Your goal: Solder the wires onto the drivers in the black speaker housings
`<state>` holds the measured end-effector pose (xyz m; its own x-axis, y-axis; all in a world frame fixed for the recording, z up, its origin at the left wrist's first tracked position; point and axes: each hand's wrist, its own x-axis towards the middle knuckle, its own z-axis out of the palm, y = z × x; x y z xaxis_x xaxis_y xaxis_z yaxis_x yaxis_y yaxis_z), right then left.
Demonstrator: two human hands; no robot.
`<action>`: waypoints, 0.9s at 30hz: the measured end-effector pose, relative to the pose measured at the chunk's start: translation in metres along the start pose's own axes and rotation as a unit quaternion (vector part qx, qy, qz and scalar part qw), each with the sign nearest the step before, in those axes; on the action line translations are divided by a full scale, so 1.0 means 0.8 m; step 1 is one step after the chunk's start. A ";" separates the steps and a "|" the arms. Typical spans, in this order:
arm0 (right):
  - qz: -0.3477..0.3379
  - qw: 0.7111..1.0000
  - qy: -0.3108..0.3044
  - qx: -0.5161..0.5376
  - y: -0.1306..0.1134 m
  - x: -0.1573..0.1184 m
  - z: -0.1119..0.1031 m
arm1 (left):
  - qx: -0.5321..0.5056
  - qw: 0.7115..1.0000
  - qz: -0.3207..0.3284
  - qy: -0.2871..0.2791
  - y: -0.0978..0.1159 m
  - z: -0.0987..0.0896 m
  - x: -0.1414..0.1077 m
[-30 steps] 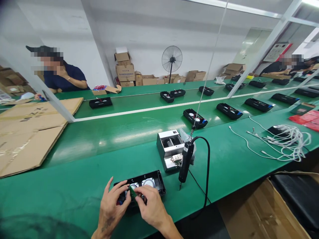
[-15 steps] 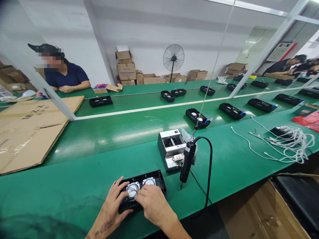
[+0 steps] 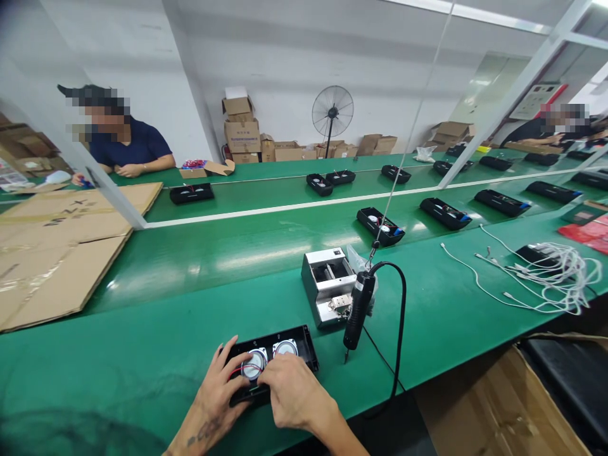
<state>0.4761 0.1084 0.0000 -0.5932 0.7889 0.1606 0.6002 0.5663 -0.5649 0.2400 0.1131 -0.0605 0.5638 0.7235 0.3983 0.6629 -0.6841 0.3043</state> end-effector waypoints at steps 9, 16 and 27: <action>-0.002 0.997 -0.029 -0.068 -0.007 0.001 0.017 | 0.021 0.998 0.014 -0.063 0.001 -0.010 0.011; 0.023 0.994 -0.070 -0.080 -0.005 0.022 0.008 | -0.007 0.996 0.011 -0.092 -0.008 -0.017 0.027; 0.089 0.977 -0.192 -0.042 0.020 0.123 -0.072 | -0.185 0.922 -0.166 -0.297 -0.060 -0.063 0.137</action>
<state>0.4582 0.2092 0.0535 -0.6231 0.7384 -0.2578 0.7444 0.4588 -0.4852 0.2449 0.2209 0.0123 0.6031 0.7467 -0.2806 0.6963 -0.3213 0.6418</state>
